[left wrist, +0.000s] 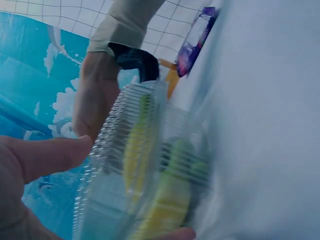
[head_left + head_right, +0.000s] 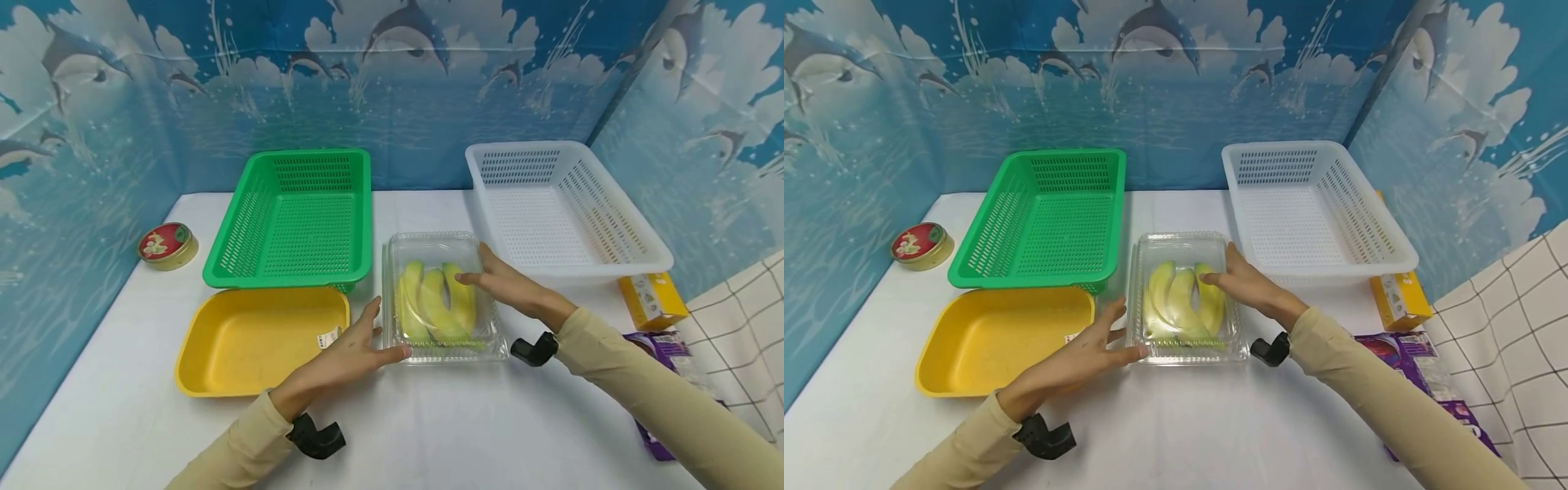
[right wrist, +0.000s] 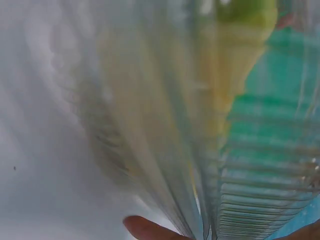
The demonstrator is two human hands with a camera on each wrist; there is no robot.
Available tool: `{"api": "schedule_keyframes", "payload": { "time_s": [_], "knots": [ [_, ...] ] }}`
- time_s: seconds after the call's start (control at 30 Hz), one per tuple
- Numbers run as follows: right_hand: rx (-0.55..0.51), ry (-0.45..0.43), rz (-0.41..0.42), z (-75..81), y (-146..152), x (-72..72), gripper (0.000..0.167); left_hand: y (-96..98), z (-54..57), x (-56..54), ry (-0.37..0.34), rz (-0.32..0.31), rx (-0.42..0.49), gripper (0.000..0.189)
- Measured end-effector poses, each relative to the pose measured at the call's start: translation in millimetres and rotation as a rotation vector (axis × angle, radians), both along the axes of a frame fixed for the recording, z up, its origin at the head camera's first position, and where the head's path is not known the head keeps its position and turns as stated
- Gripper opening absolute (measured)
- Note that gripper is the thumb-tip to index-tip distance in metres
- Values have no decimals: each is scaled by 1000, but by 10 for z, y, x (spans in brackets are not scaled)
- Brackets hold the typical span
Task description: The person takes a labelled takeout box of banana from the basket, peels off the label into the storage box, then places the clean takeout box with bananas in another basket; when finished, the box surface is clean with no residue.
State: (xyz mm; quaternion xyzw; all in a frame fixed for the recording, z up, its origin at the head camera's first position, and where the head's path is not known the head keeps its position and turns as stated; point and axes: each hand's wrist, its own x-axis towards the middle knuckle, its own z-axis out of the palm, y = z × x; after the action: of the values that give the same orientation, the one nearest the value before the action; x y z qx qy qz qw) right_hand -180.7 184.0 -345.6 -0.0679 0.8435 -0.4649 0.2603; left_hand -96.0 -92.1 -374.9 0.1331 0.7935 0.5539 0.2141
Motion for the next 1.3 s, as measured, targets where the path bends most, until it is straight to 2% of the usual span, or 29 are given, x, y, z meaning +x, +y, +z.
{"api": "schedule_keyframes", "payload": {
  "time_s": [0.1, 0.2, 0.33, 0.47, 0.63, 0.83, 1.07, 1.13, 1.3],
  "knots": [
    [13, -34, -2, -10, 17, -10, 92, 6, -47, -4, -73, -3, 71, 99],
    [14, -50, 8, -2, 37, -13, 87, 7, -71, -12, -104, 7, 115, 97],
    [-3, -68, 13, 15, 50, -3, 83, -4, -67, -23, -93, 29, 85, 97],
    [-33, -89, 4, 50, 44, 5, 81, -37, -2, -25, -108, 46, 77, 98],
    [-77, -108, -2, 194, 54, 0, 78, -59, 155, -45, -108, 28, 129, 97],
    [-91, -84, 12, 473, 84, -46, 78, -67, 368, -94, -80, 2, 159, 96],
    [-154, -10, 31, 811, 112, -108, 79, -139, 726, -174, 17, -14, 75, 94],
    [-168, 12, 37, 875, 108, -114, 79, -163, 811, -195, 26, -11, 51, 94],
    [-181, 29, 34, 945, 67, -130, 78, -227, 924, -232, 17, -15, 14, 95]
  ]
}}
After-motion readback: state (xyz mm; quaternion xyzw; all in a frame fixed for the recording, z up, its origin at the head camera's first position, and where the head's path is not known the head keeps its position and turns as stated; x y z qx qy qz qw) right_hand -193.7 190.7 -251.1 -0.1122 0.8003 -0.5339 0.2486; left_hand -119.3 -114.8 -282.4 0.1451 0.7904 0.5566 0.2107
